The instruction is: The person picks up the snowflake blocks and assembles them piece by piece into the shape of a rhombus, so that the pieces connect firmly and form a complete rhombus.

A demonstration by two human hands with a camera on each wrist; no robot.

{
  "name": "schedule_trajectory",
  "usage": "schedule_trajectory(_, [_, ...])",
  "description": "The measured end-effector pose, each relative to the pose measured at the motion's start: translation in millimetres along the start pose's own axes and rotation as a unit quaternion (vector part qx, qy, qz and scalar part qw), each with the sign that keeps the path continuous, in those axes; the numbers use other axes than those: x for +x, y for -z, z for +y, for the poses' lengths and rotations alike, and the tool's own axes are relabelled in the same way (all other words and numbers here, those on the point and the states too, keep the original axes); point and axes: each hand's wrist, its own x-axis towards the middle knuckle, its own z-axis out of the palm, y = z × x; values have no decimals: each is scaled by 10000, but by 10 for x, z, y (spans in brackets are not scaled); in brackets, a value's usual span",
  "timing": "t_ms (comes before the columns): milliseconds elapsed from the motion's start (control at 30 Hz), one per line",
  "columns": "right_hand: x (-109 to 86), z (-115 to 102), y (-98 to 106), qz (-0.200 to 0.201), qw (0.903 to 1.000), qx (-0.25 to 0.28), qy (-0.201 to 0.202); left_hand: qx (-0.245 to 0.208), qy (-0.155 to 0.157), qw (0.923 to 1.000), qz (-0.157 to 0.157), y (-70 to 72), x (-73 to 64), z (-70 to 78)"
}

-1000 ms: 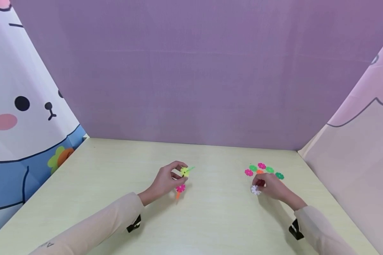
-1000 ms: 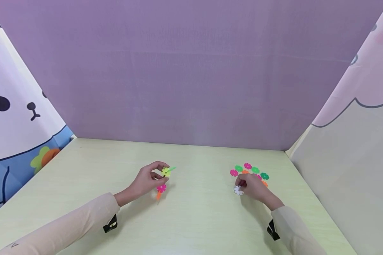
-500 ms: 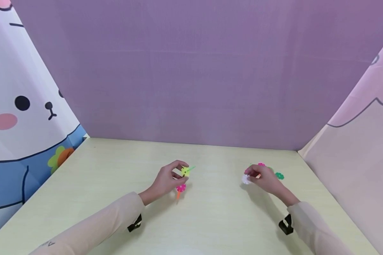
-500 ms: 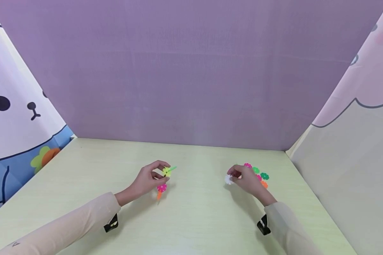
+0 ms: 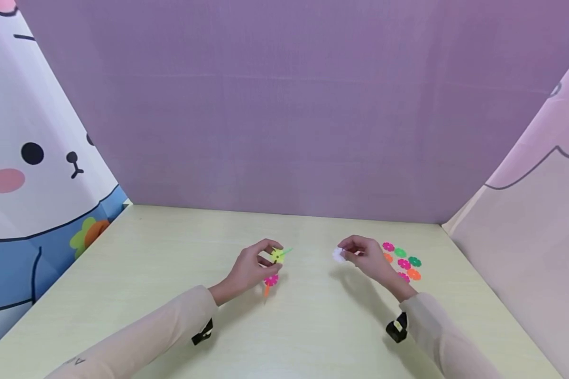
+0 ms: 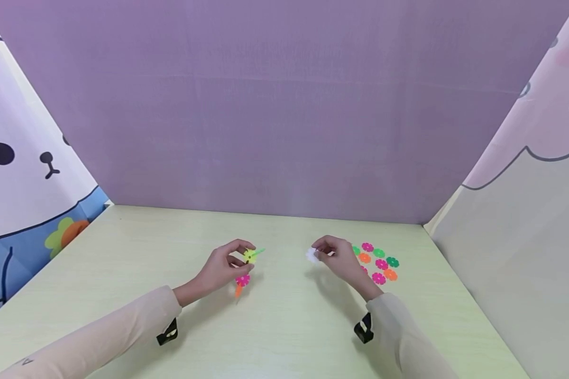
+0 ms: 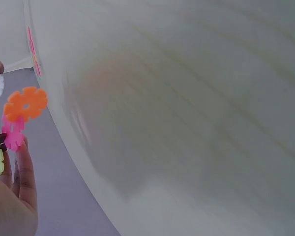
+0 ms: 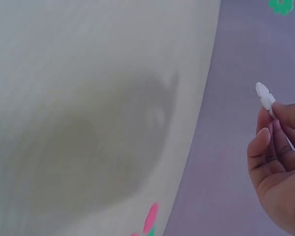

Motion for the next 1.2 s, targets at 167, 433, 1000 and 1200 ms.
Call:
schedule_trajectory(167, [34,-334,-84,-173,9990,415,15,78,-4,10000,-10,-8,0,-2])
schedule_trajectory(433, [232,-283,-307,-286,9978,551,224,100,15,9999,-36,-15,6,8])
schedule_trajectory(1000, [210,-771,-408,-483,9959,666,379,109,95,9999,-74,-25,7,41])
schedule_trajectory(1200, [263,-647,-451,-492,9956,682,415,133,77,9999,-59,-28,12,44])
